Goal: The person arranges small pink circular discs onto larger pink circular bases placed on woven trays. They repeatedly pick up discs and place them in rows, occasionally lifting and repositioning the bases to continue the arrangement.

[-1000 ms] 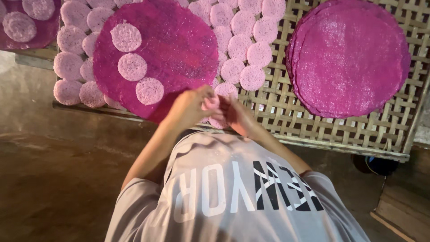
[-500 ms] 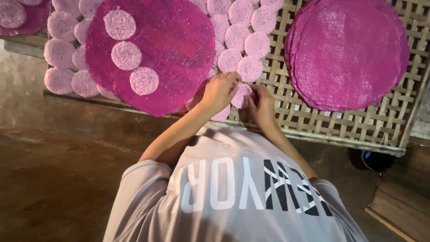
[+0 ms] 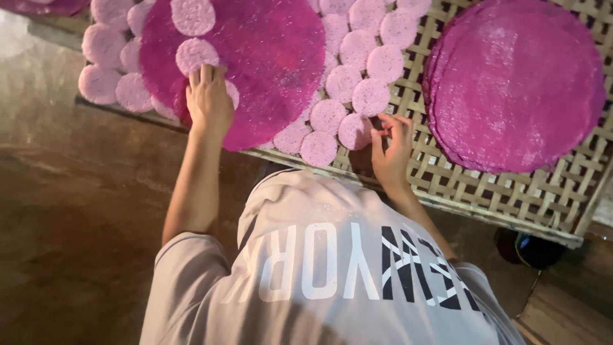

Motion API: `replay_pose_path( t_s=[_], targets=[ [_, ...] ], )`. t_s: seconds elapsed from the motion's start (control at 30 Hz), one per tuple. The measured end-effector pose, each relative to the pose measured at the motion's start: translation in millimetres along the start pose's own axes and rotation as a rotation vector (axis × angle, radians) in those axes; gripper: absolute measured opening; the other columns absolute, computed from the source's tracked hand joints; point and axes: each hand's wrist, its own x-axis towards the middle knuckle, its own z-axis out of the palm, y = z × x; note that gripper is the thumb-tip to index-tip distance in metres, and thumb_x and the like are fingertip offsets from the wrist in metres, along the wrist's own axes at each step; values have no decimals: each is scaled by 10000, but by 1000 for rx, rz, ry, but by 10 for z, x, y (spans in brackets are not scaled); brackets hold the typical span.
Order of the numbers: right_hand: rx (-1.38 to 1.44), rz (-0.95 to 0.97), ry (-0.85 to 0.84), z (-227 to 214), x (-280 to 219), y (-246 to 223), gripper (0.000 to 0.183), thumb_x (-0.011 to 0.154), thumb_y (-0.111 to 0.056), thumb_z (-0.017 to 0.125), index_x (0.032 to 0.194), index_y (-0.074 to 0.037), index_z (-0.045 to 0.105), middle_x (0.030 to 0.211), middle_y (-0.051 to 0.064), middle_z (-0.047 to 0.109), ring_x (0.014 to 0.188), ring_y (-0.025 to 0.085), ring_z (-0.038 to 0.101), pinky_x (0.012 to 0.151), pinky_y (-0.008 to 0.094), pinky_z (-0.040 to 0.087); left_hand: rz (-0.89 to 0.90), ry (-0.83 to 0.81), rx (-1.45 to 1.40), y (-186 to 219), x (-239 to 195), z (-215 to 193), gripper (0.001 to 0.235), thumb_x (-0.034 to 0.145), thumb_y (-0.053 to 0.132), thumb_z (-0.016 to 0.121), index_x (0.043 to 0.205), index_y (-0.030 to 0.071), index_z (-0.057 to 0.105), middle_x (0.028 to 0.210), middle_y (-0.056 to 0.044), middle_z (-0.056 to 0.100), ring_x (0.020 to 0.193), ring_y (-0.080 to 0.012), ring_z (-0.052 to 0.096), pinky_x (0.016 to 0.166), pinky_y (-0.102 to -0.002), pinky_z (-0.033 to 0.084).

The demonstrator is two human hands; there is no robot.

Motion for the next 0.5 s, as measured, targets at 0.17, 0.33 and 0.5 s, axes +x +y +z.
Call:
replay_pose_path(
  t_s=[0.17, 0.33, 0.5],
  targets=[
    [112, -9, -161, 124, 108, -79, 218, 1008, -29, 652, 1226, -32, 645, 1215, 125, 561, 1007, 183, 630, 877, 309, 567, 85, -100, 93, -149, 6, -302, 335, 777, 91, 742, 1104, 53, 677, 1220, -145, 612, 1196, -355, 531, 952, -502, 446],
    [719, 470, -596, 268, 292, -252, 323, 1034, -172, 619, 1311, -9, 651, 1183, 131, 653, 1033, 184, 613, 919, 285, 524, 148, -91, -276, 201, -325, -787, 145, 934, 118, 710, 1075, 95, 687, 1023, -59, 698, 909, -223, 687, 785, -381, 559],
    [1298, 959, -644, 113, 266, -370, 648, 940, -482, 579, 1323, 40, 561, 1207, 176, 658, 1068, 234, 683, 984, 334, 595, 549, -84, -643, 1194, -808, -794, 371, 740, 233, 834, 1040, 102, 660, 1019, -91, 663, 960, -312, 667, 796, -435, 552]
  ],
)
